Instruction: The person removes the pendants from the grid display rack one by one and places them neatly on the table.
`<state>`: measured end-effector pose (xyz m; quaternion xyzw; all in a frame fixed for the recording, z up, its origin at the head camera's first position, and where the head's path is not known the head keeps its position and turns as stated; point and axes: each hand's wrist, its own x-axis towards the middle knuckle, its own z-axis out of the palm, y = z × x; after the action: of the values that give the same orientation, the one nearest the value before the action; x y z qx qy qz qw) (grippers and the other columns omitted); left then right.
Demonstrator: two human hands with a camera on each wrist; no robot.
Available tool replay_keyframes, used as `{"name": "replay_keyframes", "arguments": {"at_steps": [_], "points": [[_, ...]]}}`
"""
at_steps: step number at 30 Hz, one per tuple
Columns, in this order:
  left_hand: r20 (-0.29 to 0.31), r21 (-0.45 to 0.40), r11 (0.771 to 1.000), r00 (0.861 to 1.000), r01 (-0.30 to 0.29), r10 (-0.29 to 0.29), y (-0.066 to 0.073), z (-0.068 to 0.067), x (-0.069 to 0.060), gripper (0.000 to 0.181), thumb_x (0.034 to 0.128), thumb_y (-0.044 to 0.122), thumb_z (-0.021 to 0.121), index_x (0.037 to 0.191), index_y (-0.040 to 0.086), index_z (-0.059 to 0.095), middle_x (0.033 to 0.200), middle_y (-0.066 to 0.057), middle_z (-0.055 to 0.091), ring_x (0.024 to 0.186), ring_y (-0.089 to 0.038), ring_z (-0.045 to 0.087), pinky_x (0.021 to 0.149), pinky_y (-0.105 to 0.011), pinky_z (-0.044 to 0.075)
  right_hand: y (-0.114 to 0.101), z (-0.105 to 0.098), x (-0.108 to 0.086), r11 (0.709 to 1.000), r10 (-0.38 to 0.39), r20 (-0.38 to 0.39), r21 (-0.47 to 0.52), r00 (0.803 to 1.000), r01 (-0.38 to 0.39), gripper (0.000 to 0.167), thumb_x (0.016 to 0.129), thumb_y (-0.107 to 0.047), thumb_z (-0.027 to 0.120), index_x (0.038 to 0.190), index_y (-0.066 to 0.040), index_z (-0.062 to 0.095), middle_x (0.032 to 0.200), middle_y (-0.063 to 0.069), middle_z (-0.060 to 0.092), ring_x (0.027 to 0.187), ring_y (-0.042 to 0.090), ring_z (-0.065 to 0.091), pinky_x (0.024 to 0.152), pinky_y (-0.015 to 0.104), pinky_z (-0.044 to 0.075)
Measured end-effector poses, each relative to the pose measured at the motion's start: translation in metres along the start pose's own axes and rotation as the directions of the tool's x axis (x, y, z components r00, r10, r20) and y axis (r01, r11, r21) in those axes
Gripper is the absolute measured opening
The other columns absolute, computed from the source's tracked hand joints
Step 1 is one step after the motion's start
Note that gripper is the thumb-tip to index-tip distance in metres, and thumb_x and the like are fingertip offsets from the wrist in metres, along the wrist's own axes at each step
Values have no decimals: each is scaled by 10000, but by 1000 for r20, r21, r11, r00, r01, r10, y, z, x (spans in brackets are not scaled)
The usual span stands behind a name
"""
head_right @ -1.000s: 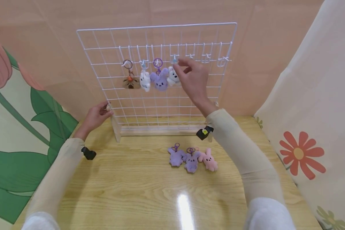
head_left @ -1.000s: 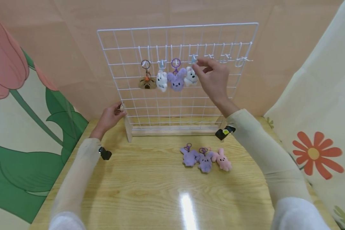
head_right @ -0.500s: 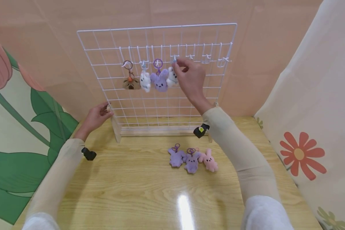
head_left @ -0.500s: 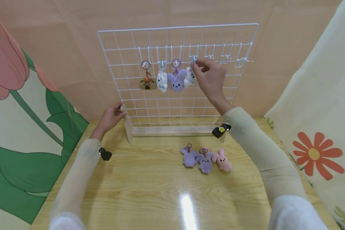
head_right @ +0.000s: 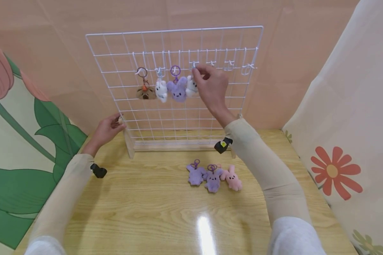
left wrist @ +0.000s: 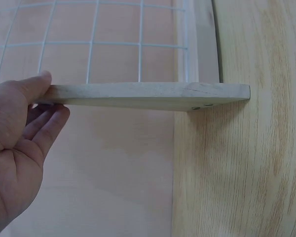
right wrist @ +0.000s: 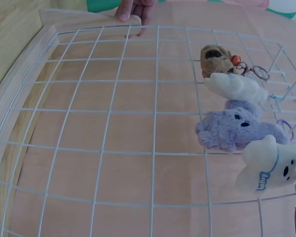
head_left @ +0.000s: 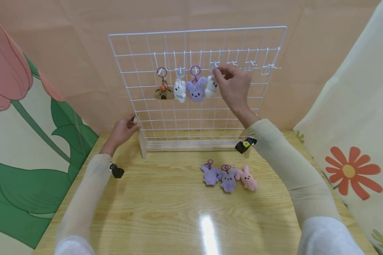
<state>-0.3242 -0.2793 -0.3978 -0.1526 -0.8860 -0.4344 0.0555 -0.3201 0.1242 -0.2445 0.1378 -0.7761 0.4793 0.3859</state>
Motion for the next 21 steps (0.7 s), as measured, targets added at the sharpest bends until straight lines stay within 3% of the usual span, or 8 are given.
{"name": "replay_keyframes", "arguments": {"at_steps": [8, 14, 21], "points": [[5, -1, 1000, 1000, 2, -2, 3, 0, 0, 645, 1037, 124, 622, 1557, -91, 306, 1505, -327, 445, 1339, -467, 516, 1064, -510, 511, -6, -6, -6, 999, -9, -34, 50, 999, 11, 168, 952, -174, 730, 975, -28, 808, 922, 93, 780, 639, 85, 584, 583, 161, 497], [-6, 8, 1000, 1000, -3, 3, 2, -1, 0, 634, 1035, 122, 625, 1548, -96, 323, 1497, -328, 454, 1332, -465, 524, 1066, -514, 508, -12, -13, -11, 995, -65, -45, 69, 997, 68, 175, 944, -175, 727, 955, -18, 804, 900, 95, 775, 638, 102, 593, 583, 178, 508], [1, 16, 1000, 1000, 0, 0, 3, 0, -3, 636, 1035, 112, 622, 1550, -100, 314, 1506, -327, 443, 1329, -467, 526, 1058, -518, 514, -17, -20, -16, 995, -79, -51, 57, 996, 82, 176, 943, -188, 741, 954, -26, 808, 885, 100, 776, 634, 77, 584, 593, 151, 502]]}}
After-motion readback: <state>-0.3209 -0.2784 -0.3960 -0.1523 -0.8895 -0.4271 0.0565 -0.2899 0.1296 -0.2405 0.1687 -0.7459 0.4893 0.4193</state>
